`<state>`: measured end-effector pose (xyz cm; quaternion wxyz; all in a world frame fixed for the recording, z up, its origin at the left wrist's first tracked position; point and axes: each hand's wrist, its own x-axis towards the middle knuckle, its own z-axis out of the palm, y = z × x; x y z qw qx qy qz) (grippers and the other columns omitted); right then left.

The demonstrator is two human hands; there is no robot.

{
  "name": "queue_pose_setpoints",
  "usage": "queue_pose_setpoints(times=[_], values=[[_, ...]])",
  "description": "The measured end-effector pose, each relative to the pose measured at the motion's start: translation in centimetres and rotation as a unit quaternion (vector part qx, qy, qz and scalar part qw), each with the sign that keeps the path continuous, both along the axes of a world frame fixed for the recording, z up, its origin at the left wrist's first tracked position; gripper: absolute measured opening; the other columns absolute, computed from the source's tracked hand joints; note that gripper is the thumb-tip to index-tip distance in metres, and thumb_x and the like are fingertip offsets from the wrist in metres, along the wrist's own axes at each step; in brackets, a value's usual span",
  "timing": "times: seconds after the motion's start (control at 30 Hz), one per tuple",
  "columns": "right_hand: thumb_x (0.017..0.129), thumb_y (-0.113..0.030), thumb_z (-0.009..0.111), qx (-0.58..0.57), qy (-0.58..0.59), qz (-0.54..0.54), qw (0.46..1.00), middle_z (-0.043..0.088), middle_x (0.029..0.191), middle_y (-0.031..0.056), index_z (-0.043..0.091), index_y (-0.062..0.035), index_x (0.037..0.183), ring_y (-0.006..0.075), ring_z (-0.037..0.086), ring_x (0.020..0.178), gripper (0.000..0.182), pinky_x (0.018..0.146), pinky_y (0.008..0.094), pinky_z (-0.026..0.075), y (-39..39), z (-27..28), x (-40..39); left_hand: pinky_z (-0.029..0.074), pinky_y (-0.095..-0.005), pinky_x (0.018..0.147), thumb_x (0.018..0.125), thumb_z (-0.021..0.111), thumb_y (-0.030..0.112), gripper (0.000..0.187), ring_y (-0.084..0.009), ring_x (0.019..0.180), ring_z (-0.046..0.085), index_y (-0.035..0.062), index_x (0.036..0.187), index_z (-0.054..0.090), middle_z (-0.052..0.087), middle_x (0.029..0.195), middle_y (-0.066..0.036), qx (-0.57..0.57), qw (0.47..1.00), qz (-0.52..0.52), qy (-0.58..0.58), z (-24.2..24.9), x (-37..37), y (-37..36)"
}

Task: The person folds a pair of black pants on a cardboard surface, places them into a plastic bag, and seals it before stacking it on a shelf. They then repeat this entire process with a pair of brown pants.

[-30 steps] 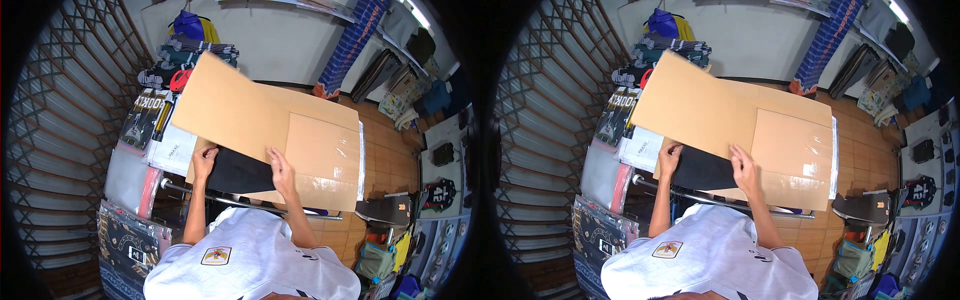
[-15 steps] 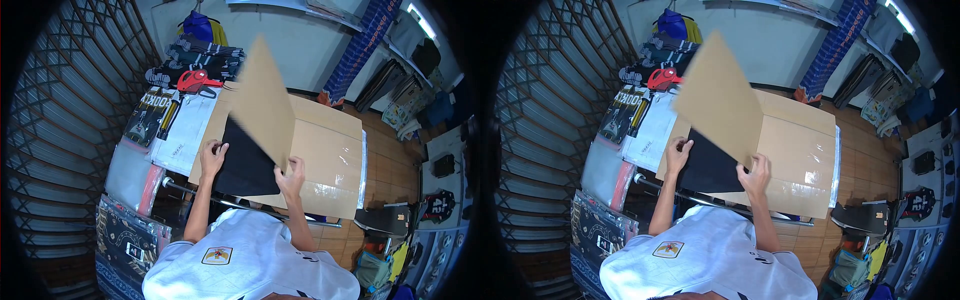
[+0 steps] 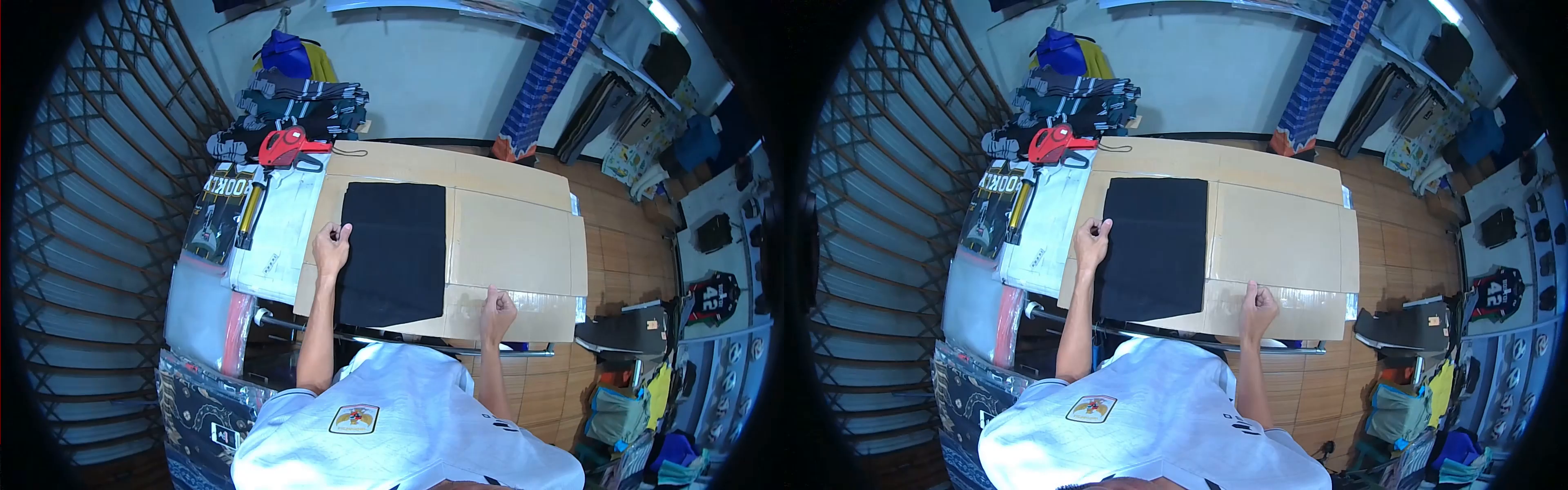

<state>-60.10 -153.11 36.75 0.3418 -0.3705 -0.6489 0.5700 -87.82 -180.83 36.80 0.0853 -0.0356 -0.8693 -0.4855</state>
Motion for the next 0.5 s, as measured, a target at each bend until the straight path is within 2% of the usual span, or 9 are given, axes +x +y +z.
queue_pose_setpoints(times=[0.1,0.13,0.23,0.3,0.33,0.37,0.43,0.47,0.5], values=[[0.104,-0.017,0.066,0.033,-0.014,0.037,0.999,0.049,0.061,-0.0050,0.050,-0.0051,0.067,0.0021,0.042,0.057,0.042,0.051,0.0232,0.032,-0.5,0.9,-0.9,0.047,-0.0393,0.063,0.092,0.079,0.031,0.038,-0.0219,0.060,0.056,0.0001,0.076,0.065,0.060,0.063,-0.007,0.019,0.998,-0.009,-0.051,0.0,-0.4,-0.6],[0.104,-0.018,0.066,0.051,-0.018,0.056,0.997,0.051,0.061,-0.0036,0.051,-0.0040,0.069,0.0030,0.044,0.058,0.041,0.052,0.0232,0.035,-0.5,1.1,-1.5,0.051,-0.0386,0.065,0.090,0.081,0.027,0.031,-0.0202,0.062,0.060,0.0000,0.085,0.067,0.065,0.067,-0.008,0.001,0.999,-0.013,-0.052,0.2,-0.4,-0.7],[0.101,-0.017,0.068,0.140,-0.102,0.120,0.978,0.064,0.069,0.0041,0.062,0.0009,0.081,0.0123,0.062,0.064,0.027,0.062,0.0281,0.049,-0.8,2.1,-4.2,0.056,-0.0410,0.077,0.090,0.080,0.018,0.027,-0.0267,0.076,0.069,-0.0005,0.106,0.067,0.071,0.086,-0.014,0.037,0.999,-0.016,-0.021,0.7,-0.1,-0.1],[0.096,-0.016,0.071,0.192,-0.083,0.156,0.965,0.071,0.082,0.0121,0.068,-0.0006,0.093,0.0214,0.069,0.075,0.016,0.072,0.0356,0.055,-1.6,4.1,-6.7,0.054,-0.0428,0.090,0.090,0.077,0.011,0.037,-0.0329,0.096,0.069,-0.0007,0.121,0.061,0.069,0.106,-0.020,-0.007,0.999,-0.027,0.038,0.4,0.1,0.4],[0.094,-0.016,0.072,0.218,-0.073,0.175,0.957,0.075,0.089,0.0161,0.071,-0.0014,0.098,0.0260,0.073,0.081,0.015,0.078,0.0394,0.057,-1.9,5.0,-8.0,0.054,-0.0437,0.096,0.089,0.075,0.008,0.044,-0.0360,0.106,0.068,-0.0008,0.129,0.059,0.068,0.116,-0.022,-0.029,0.997,-0.031,0.068,1.8,0.8,1.0],[0.093,-0.016,0.071,0.252,-0.075,0.197,0.944,0.074,0.100,0.0175,0.071,-0.0020,0.105,0.0295,0.071,0.092,0.018,0.086,0.0419,0.055,-1.9,5.3,-9.3,0.045,-0.0478,0.108,0.091,0.069,0.005,0.052,-0.0439,0.127,0.056,-0.0032,0.139,0.051,0.056,0.133,-0.027,-0.042,0.997,-0.054,0.036,3.1,2.1,1.6],[0.093,-0.015,0.070,0.319,-0.078,0.241,0.913,0.072,0.122,0.0204,0.071,-0.0031,0.119,0.0364,0.067,0.115,0.029,0.103,0.0469,0.052,-1.8,5.8,-11.7,0.040,-0.0509,0.113,0.092,0.067,0.007,0.057,-0.0479,0.134,0.048,-0.0059,0.144,0.047,0.050,0.140,-0.032,-0.090,0.990,-0.068,0.080,4.7,4.0,3.1],[0.093,-0.016,0.069,0.345,-0.082,0.254,0.900,0.069,0.128,0.0207,0.070,-0.0035,0.123,0.0371,0.063,0.120,0.033,0.105,0.0475,0.049,-1.8,5.5,-13.0,0.036,-0.0544,0.116,0.094,0.065,0.010,0.060,-0.0524,0.136,0.044,-0.0075,0.147,0.044,0.045,0.144,-0.038,-0.098,0.989,-0.069,0.087,4.5,4.6,3.9],[0.093,-0.017,0.069,0.371,-0.086,0.267,0.886,0.066,0.133,0.0210,0.068,-0.0039,0.127,0.0378,0.060,0.125,0.037,0.108,0.0481,0.047,-1.9,5.2,-14.2,0.029,-0.0595,0.121,0.098,0.064,0.017,0.067,-0.0595,0.143,0.034,-0.0086,0.153,0.036,0.033,0.152,-0.044,-0.078,0.991,-0.094,0.050,4.7,5.0,4.5]])
